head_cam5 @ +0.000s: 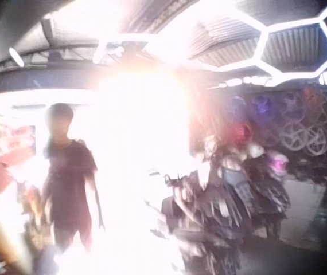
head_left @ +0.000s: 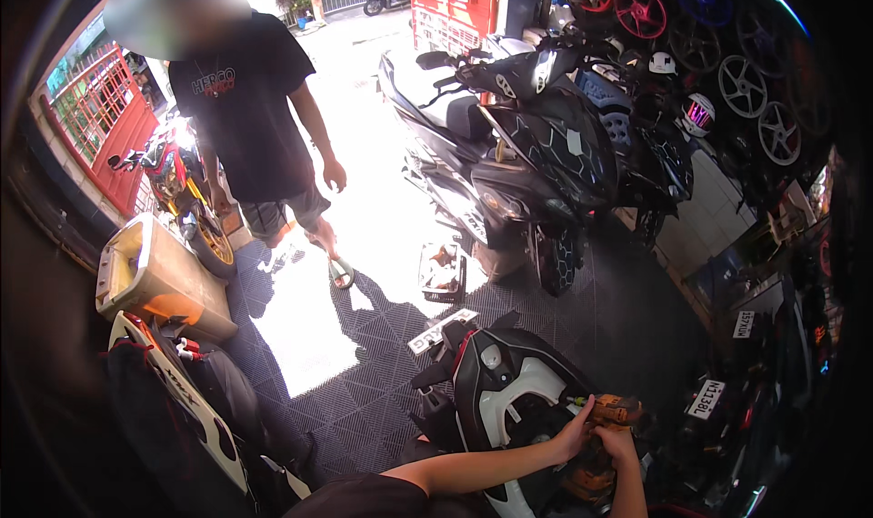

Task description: The person walks through a motorcycle shop and approaches a white motorcycle. They remove the seat and use a power drill to attach a black metal plate to the motorcycle's frame, securing it with multiple screws.

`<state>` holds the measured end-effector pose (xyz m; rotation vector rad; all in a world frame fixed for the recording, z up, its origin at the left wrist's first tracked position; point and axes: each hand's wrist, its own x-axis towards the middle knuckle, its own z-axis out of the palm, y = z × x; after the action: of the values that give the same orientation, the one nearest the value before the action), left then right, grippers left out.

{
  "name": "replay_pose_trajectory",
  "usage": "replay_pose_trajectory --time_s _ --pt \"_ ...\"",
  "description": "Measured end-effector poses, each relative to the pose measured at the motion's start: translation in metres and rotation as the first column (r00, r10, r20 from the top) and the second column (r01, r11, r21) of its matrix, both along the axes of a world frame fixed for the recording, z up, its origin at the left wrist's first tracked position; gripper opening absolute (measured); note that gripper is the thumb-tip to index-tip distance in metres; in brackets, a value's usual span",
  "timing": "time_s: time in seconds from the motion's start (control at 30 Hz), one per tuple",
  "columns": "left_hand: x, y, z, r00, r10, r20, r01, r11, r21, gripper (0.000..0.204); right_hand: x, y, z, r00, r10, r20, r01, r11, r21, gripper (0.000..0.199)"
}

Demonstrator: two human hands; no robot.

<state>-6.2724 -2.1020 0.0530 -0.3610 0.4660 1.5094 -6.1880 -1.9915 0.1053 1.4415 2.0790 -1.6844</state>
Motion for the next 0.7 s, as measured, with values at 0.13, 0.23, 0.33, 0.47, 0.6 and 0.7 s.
replay_pose_trajectory --time_s 0.13,0.23,0.33,0.47,0.6,0.7 --pt "0.003 0.010 -0.010 0.994 -0.055 0.099 0.046 0.995 0.092 0.094 0.002 -0.008 0.011 0.991 0.047 -0.126 -0.031 0.992 0.125 0.053" --pt "-0.008 0.006 -0.013 1.000 -0.005 0.001 0.005 0.992 0.126 0.096 -0.013 -0.003 0.016 0.991 0.134 -0.009 -0.134 0.988 0.071 0.046" --pt "-0.015 -0.002 -0.008 0.999 -0.025 -0.029 0.029 0.991 0.130 0.098 -0.018 -0.009 0.015 0.997 0.079 0.012 -0.080 0.993 0.090 0.048" --pt "-0.010 -0.005 0.010 0.993 -0.060 -0.103 0.066 0.996 0.062 0.091 -0.018 -0.018 0.037 0.996 0.049 0.077 -0.054 0.996 0.067 0.052" --pt "0.000 -0.007 0.011 0.991 0.026 -0.133 -0.022 0.999 0.032 0.087 -0.013 -0.018 0.041 0.996 0.055 0.077 -0.059 0.997 0.049 0.050" --pt "-0.003 -0.008 0.016 0.987 0.015 -0.162 -0.016 1.000 -0.003 0.086 -0.015 -0.018 0.038 0.994 0.081 0.073 -0.084 0.995 0.049 0.050"
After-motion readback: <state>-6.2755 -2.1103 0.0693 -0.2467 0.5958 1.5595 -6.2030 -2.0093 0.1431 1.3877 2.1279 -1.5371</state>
